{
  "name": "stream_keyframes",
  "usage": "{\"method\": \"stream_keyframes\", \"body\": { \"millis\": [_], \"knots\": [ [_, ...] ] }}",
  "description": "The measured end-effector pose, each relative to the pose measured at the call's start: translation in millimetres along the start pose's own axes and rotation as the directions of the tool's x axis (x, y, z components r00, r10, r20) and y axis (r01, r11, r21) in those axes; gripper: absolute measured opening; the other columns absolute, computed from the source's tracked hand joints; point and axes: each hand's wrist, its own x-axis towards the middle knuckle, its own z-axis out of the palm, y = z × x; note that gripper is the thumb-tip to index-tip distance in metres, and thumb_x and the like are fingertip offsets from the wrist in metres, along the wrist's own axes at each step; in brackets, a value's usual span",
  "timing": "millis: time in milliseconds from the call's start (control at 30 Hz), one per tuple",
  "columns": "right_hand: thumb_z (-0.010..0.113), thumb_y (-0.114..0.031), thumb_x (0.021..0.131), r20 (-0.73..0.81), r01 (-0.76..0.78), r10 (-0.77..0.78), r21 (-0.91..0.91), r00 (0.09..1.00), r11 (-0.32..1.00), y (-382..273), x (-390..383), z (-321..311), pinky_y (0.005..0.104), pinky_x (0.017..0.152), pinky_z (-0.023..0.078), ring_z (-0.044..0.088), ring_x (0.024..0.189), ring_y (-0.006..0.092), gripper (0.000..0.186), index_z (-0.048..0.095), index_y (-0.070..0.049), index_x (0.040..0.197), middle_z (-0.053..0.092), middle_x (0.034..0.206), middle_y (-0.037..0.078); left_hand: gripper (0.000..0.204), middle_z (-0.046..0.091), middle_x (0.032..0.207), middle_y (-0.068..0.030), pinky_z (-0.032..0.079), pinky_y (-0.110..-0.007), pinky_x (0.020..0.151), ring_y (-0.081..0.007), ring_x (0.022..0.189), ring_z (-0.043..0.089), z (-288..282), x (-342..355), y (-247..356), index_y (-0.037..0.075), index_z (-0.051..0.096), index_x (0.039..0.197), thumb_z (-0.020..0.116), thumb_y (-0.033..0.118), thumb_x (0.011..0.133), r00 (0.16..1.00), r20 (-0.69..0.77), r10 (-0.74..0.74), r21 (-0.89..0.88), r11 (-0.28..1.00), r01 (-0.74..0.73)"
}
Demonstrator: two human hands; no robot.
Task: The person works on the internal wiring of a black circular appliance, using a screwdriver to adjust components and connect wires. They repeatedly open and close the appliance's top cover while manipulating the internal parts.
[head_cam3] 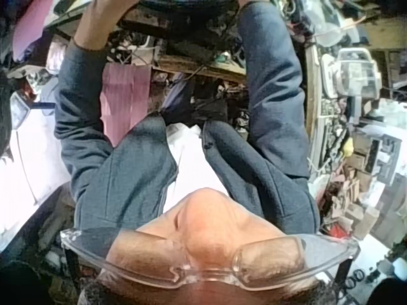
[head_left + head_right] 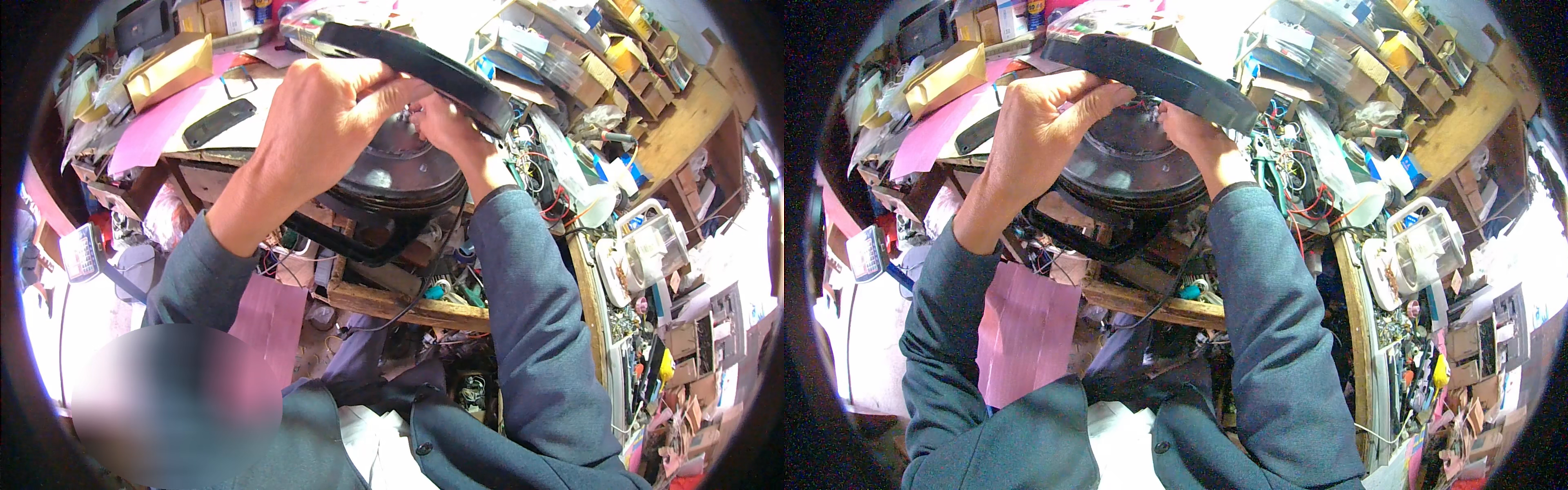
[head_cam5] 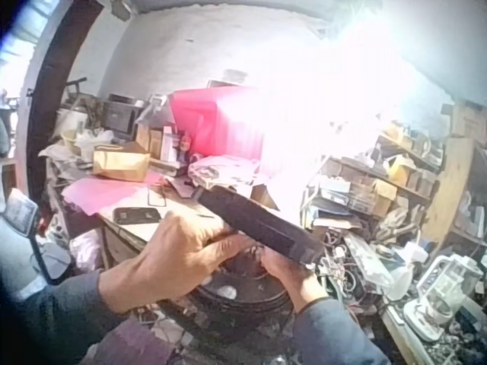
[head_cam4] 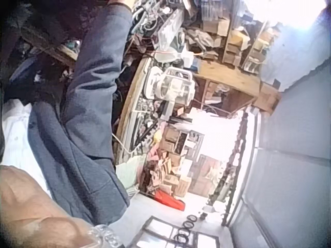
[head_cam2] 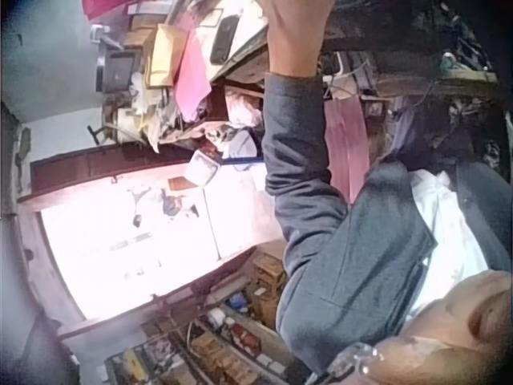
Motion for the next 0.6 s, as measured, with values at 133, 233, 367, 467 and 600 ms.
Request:
{"method": "stream_keyframes", "body": {
  "millis": [133, 233, 367, 467, 600],
  "knots": [
    [0.065, -0.010, 0.094, -0.076, 0.028, -0.040, -0.158, 0.996, 0.987, -6.0, -1.5, 0.3, 0.0415, 0.072, 0.055, 0.071, 0.079, 0.0268, 0.020, 0.071, 0.001, 0.109, 0.073, 0.089, 0.016, 0.025, 0.070, 0.071, -0.0079, 0.047, -0.029, 0.059, -0.0076, 0.065, 0.058, -1.8, -0.1, 3.9, 0.002, 0.079, 0.100, 0.071, 0.025, 0.097, 1.000, 0.003, -0.010, -0.022, 1.000, 0.010],
    [0.067, -0.014, 0.093, -0.186, 0.107, -0.153, -0.239, 0.970, 0.965, -3.4, -5.7, 1.4, 0.0456, 0.082, 0.055, 0.071, 0.092, 0.0360, 0.023, 0.071, 0.000, 0.111, 0.073, 0.099, 0.019, 0.024, 0.068, 0.071, -0.0118, 0.046, -0.032, 0.057, -0.0158, 0.062, 0.059, -4.3, 1.9, 9.3, 0.004, 0.079, 0.103, 0.071, 0.026, 0.097, 1.000, 0.010, -0.002, -0.024, 1.000, 0.002],
    [0.070, -0.020, 0.091, -0.263, 0.119, -0.202, -0.300, 0.943, 0.946, 0.2, -16.6, 0.6, 0.0485, 0.088, 0.054, 0.068, 0.101, 0.0405, 0.031, 0.069, -0.006, 0.119, 0.071, 0.109, 0.018, 0.024, 0.065, 0.070, -0.0196, 0.044, -0.038, 0.053, -0.0308, 0.055, 0.059, -1.1, 6.1, 9.0, 0.008, 0.079, 0.109, 0.070, 0.026, 0.096, 0.998, -0.013, 0.058, -0.019, 0.998, -0.059],
    [0.073, -0.021, 0.090, -0.072, 0.146, -0.178, -0.317, 0.981, 0.937, -59.7, -68.8, -31.6, 0.0473, 0.087, 0.055, 0.068, 0.096, 0.0389, 0.029, 0.069, -0.007, 0.115, 0.070, 0.105, 0.016, 0.024, 0.066, 0.071, -0.0153, 0.044, -0.035, 0.054, -0.0225, 0.058, 0.057, -2.4, 4.2, 2.0, 0.005, 0.079, 0.107, 0.071, 0.025, 0.096, 1.000, -0.018, 0.021, -0.022, 1.000, -0.021],
    [0.079, -0.021, 0.085, -0.400, 0.390, -0.533, -0.386, 0.746, 0.836, -122.3, -132.1, -85.2, 0.0447, 0.084, 0.054, 0.068, 0.094, 0.0339, 0.037, 0.069, -0.009, 0.118, 0.070, 0.109, 0.014, 0.025, 0.069, 0.072, -0.0062, 0.045, -0.029, 0.059, -0.0057, 0.067, 0.054, -6.0, 5.8, 0.1, 0.000, 0.078, 0.103, 0.071, 0.023, 0.097, 0.999, 0.033, -0.042, 0.012, 0.999, 0.042]
  ]
}}
